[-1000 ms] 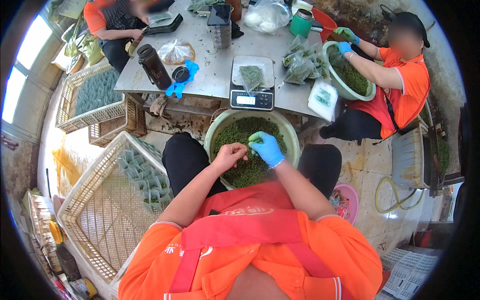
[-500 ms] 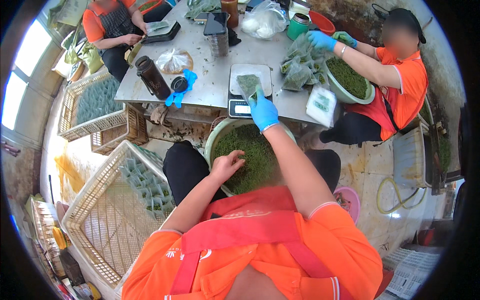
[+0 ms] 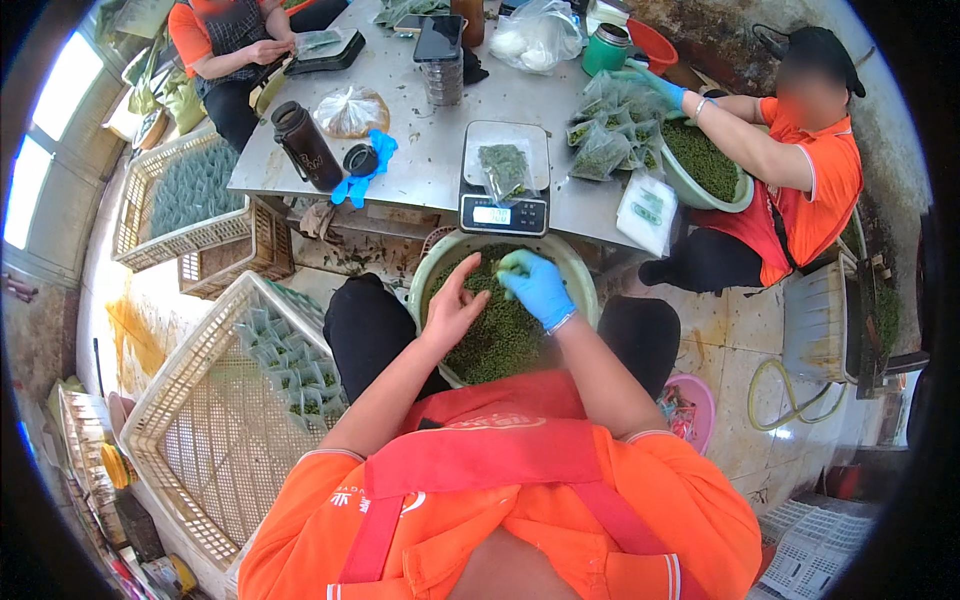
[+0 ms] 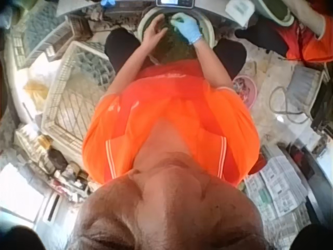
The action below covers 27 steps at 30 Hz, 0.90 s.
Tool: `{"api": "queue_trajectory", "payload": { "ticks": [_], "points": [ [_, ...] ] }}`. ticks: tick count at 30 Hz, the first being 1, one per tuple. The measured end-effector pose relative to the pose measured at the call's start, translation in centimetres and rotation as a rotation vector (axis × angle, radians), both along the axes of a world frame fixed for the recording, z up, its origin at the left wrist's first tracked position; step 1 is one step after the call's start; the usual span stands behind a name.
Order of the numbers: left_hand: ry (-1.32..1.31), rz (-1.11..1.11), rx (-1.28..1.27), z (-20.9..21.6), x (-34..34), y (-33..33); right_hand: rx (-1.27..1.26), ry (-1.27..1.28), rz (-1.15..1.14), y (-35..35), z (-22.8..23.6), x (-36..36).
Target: The person scoops green tea leaves from a bowl into small plastic bags, weighs each bag on a digital scale, and places the filled bags into a crate. The process is repeated continuously.
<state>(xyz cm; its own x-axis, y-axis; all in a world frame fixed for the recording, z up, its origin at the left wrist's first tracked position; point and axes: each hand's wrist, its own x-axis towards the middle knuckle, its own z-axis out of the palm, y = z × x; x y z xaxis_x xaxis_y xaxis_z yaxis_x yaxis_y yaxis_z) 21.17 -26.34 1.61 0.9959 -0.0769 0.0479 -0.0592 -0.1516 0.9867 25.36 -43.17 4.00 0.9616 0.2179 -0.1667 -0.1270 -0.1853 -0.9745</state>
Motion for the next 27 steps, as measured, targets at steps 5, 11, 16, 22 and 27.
{"api": "queue_trajectory", "payload": {
  "ticks": [5, 11, 16, 22, 27],
  "points": [
    [0.158, -0.105, 0.117, 1.1, 0.6, 0.0, -0.395, -0.285, 0.113, -0.7, 1.1, -0.3],
    [0.186, -0.163, 0.167, 1.4, -0.5, 0.0, -0.452, -0.278, -0.060, 0.1, 2.8, 4.5],
    [0.175, -0.111, 0.084, 1.4, -0.7, 0.0, -0.670, -0.367, -0.053, 1.0, 2.7, 7.8],
    [0.213, -0.071, 0.005, 0.8, -0.5, 0.8, 0.197, -0.125, -0.195, 0.1, 0.3, 3.4],
    [0.060, -0.103, 0.020, 1.8, 0.5, -0.8, -0.040, -0.074, 0.071, -0.5, 0.4, 0.0]
  ]
}}
